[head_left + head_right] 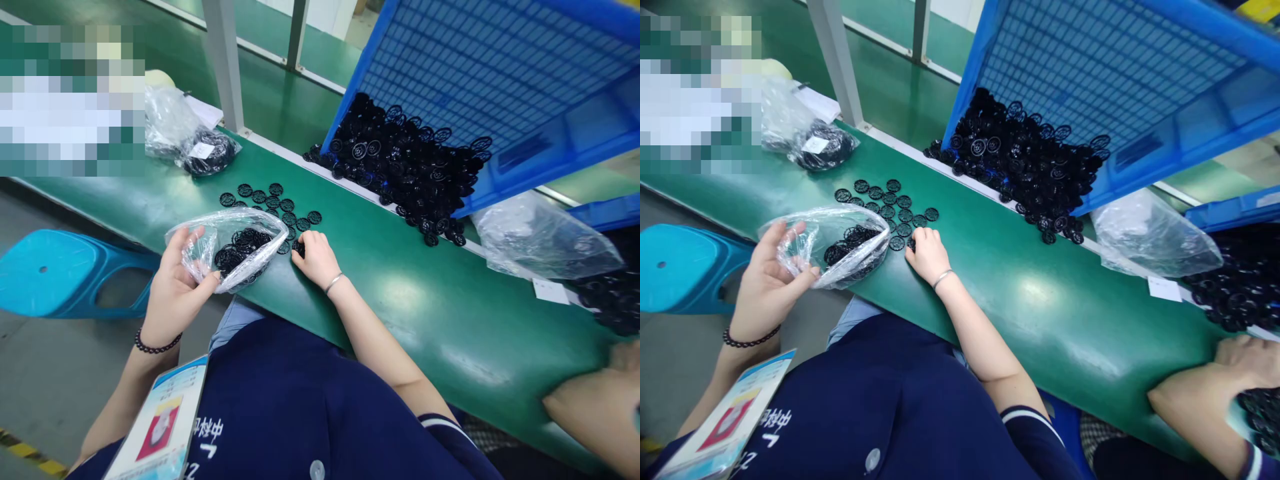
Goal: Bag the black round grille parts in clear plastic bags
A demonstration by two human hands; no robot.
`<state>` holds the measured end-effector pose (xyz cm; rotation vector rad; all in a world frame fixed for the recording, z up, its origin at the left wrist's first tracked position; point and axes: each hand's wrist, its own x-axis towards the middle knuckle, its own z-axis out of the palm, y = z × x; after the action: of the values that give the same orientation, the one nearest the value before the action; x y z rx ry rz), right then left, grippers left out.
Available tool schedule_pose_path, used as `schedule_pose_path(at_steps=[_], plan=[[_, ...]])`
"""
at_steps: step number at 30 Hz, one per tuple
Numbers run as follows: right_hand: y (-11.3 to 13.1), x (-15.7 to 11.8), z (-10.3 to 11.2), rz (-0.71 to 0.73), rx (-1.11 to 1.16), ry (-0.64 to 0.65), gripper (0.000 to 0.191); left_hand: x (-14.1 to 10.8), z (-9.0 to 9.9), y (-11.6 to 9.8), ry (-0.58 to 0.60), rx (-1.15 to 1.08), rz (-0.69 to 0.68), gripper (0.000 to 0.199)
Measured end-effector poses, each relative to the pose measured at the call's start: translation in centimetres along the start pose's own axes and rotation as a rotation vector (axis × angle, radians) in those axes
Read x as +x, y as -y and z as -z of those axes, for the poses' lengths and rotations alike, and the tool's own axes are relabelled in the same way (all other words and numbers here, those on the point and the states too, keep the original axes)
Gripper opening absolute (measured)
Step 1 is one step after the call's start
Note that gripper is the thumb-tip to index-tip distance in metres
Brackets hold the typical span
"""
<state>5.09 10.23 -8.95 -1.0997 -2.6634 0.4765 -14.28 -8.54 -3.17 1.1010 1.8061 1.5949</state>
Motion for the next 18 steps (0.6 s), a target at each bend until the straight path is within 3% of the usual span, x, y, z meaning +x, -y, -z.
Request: schedule_pose_path(at_steps=[2,4,6,8,10,12,16,18], plan=[[0.2,-0.5,0.5,0.006,0.056,-0.075,0.013,-0.2,-0.2,0.0,0.007,-0.011,0.018,0.081],[1.1,-1.2,2.0,0.048,0.165,-0.260,0.016,-0.3,-0.6,-0.1,0.032,-0.023,0.030,0.082],[2.8,-1.9,3.9,0.124,0.257,-0.464,0.022,-0.3,-1.1,-0.2,0.071,-0.029,0.038,0.083],[4.8,-2.1,5.5,0.238,0.274,-0.546,0.025,-0.1,-1.5,-0.4,0.107,-0.031,0.040,0.085],[6.2,-1.5,6.3,0.374,0.233,-0.478,0.027,0.0,-1.7,-0.8,0.121,-0.037,0.038,0.086],[6.0,-0.2,5.9,0.436,0.199,-0.391,0.030,0.1,-1.6,-1.0,0.099,-0.045,0.033,0.085],[0.6,3.0,3.1,0.183,0.169,-0.370,0.030,0.0,-0.6,-0.9,0.012,-0.050,0.059,0.084],[-2.8,4.2,1.8,0.089,0.084,-0.242,0.036,0.0,-0.2,-0.7,-0.011,-0.064,0.078,0.085]])
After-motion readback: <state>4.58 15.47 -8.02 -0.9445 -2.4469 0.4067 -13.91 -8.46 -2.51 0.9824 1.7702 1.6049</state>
